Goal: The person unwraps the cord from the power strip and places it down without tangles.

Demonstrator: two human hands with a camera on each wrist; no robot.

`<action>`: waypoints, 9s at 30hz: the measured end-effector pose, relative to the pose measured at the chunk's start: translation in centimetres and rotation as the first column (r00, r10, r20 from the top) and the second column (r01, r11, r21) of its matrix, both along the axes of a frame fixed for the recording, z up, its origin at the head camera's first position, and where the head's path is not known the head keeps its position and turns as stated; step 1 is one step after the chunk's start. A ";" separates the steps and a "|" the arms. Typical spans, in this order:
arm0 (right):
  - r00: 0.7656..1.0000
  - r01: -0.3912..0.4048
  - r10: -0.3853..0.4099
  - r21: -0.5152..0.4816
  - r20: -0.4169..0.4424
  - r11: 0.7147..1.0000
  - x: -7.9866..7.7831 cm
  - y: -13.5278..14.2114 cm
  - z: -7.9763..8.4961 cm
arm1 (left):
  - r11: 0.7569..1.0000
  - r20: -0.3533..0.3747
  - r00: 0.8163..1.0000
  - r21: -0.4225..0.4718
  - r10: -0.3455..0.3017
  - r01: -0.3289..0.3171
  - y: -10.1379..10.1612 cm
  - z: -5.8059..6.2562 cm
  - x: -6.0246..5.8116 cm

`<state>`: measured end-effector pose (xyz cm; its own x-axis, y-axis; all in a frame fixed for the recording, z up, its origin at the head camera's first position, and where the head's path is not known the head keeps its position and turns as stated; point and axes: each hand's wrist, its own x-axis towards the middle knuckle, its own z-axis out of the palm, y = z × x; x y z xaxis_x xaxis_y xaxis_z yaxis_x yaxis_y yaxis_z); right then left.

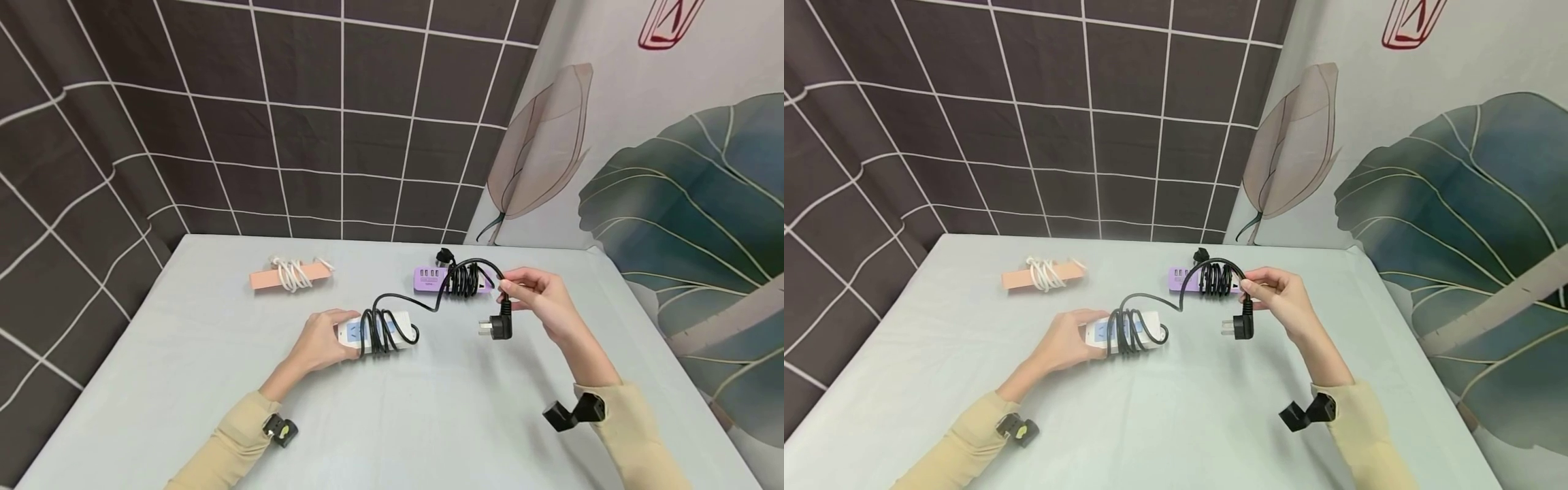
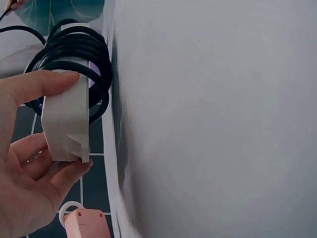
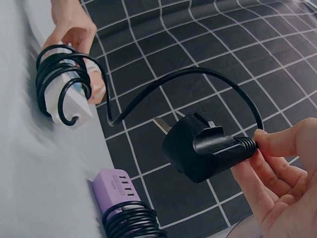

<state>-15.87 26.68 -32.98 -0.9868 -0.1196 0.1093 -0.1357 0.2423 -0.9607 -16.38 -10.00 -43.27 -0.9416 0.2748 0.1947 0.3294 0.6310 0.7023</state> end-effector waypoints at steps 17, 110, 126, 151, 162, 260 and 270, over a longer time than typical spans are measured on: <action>0.998 -0.028 0.026 -0.034 -0.063 0.999 1.1 0.7 0.2 | 0.999 -0.007 0.999 0.021 0.033 -0.033 -0.4 0.2 0.1; 0.988 -0.151 0.124 0.504 0.087 0.850 -2.5 4.3 -7.8 | 0.996 0.017 0.997 0.037 0.075 -0.076 -0.7 0.0 0.3; 0.974 -0.223 0.209 0.497 0.084 0.839 -2.1 3.3 -7.6 | 0.997 0.007 0.997 0.026 0.078 -0.078 -0.7 0.0 0.3; 0.943 -0.037 0.251 0.677 -0.220 0.735 -0.1 -5.0 -4.5 | 0.997 0.008 0.997 0.035 0.070 -0.071 -0.6 0.1 0.2; 0.921 -0.113 0.329 0.666 -0.207 0.737 -2.4 -7.4 -2.7 | 0.997 0.005 0.998 0.037 0.061 -0.061 -0.7 0.3 0.1; 0.820 -0.520 0.572 0.421 0.004 0.743 -7.6 -12.3 -4.2 | 0.992 0.011 0.994 0.069 0.109 -0.109 -1.4 0.2 0.0; 0.822 -0.510 0.569 0.425 -0.015 0.748 -6.6 -11.4 -4.2 | 0.988 -0.009 0.991 0.078 0.134 -0.133 -1.6 0.2 -0.2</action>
<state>-22.43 15.31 -37.16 -0.7224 -0.6886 0.0625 -0.4783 0.4324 -0.7644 -16.54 -11.61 -43.10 -0.9657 0.1306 0.2243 0.2564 0.6143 0.7463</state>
